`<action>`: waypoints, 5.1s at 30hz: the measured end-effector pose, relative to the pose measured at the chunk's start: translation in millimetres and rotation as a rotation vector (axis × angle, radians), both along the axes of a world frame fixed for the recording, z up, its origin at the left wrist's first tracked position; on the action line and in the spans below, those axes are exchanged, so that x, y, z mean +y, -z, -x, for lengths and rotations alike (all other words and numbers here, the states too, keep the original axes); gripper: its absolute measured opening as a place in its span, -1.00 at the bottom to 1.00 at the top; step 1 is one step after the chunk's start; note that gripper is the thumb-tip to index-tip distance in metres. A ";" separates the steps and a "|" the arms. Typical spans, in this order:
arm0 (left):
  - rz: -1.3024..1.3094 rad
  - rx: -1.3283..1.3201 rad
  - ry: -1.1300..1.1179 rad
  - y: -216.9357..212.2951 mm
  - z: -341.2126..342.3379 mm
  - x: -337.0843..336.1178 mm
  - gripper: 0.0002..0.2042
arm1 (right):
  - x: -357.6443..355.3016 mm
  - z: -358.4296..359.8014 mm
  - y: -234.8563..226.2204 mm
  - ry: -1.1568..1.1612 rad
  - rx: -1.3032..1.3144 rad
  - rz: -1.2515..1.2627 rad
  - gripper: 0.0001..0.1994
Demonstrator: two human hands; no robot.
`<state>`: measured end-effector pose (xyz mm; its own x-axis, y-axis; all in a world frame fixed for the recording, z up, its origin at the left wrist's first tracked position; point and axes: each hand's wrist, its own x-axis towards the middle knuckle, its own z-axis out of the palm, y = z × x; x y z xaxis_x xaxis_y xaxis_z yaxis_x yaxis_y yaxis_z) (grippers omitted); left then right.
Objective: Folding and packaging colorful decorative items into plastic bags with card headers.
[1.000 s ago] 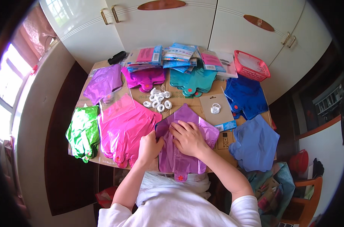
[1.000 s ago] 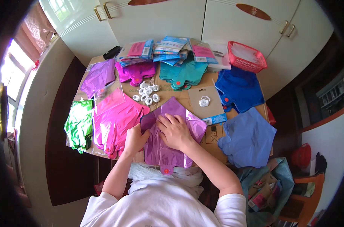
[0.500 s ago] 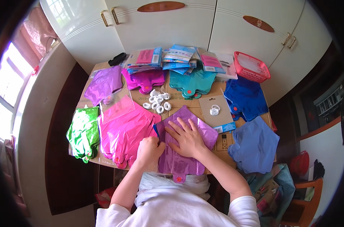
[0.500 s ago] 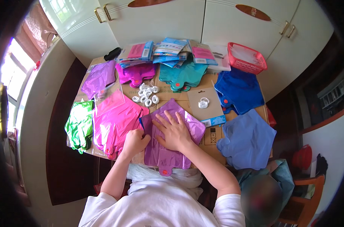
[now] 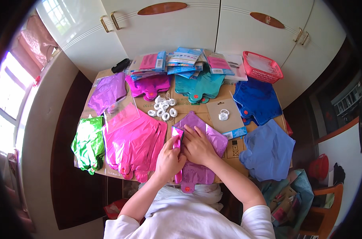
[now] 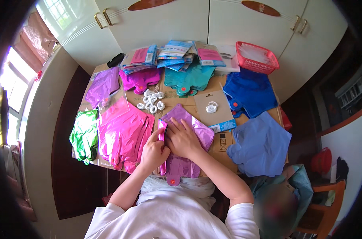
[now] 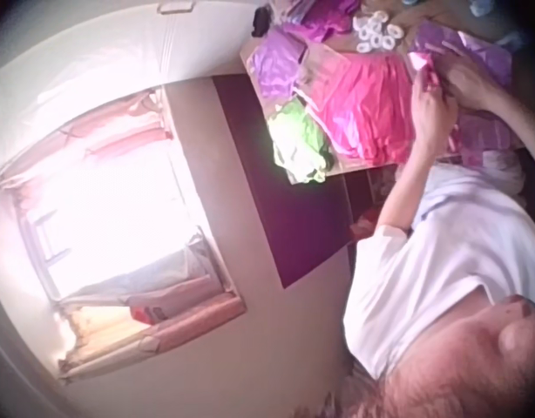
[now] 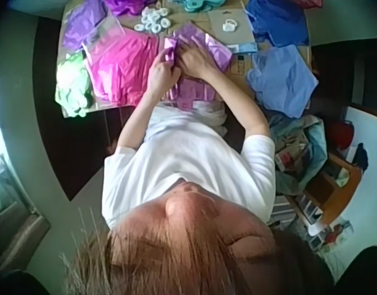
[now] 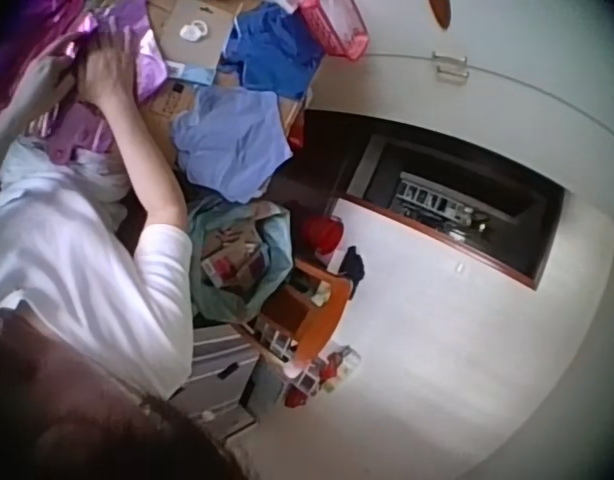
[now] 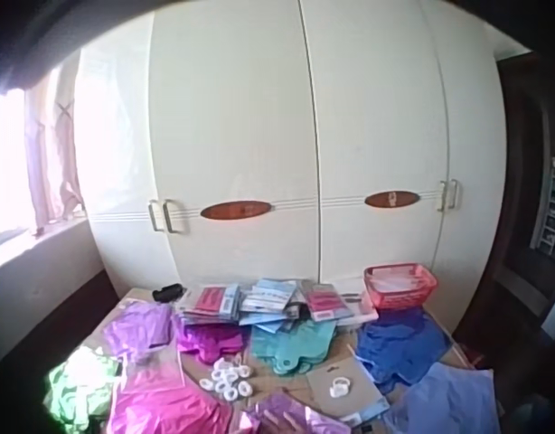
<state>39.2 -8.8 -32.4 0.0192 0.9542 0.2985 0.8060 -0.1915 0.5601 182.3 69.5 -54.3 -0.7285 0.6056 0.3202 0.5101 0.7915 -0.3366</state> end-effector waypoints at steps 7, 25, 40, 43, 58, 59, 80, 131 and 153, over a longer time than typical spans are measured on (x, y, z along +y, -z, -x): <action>-0.027 0.141 0.029 6.0 -7.8 -1.5 -0.83 | 7.4 -3.1 10.9 0.083 0.398 0.173 -0.72; 0.121 0.413 0.267 -3.8 31.4 -6.7 -0.35 | 1.6 -1.6 8.2 0.211 0.415 -0.007 -0.92; 0.164 0.542 0.322 -0.7 32.4 -2.4 -0.16 | 0.6 -3.5 9.3 0.243 0.308 -0.013 -0.90; 0.176 0.540 0.326 -1.8 32.0 -2.2 -0.16 | -0.1 -3.2 7.9 0.249 0.308 -0.001 -0.91; 0.184 0.565 0.347 -2.5 28.9 0.5 -0.16 | 2.2 -4.1 11.1 0.262 0.337 0.009 -0.92; 0.185 0.573 0.346 -2.0 28.9 0.6 -0.16 | 2.1 -4.2 11.1 0.260 0.338 0.010 -0.92; 0.134 0.603 0.366 -2.1 48.4 26.1 -0.43 | -56.2 -19.3 -3.4 0.119 0.069 -0.016 -0.63; 0.082 0.581 0.667 -6.6 35.9 25.7 0.30 | -45.7 -26.7 -1.3 0.038 0.131 0.019 -0.64; 0.051 0.638 0.518 -8.5 20.3 28.3 0.22 | 54.1 -61.8 -44.3 0.512 -0.215 0.378 -0.68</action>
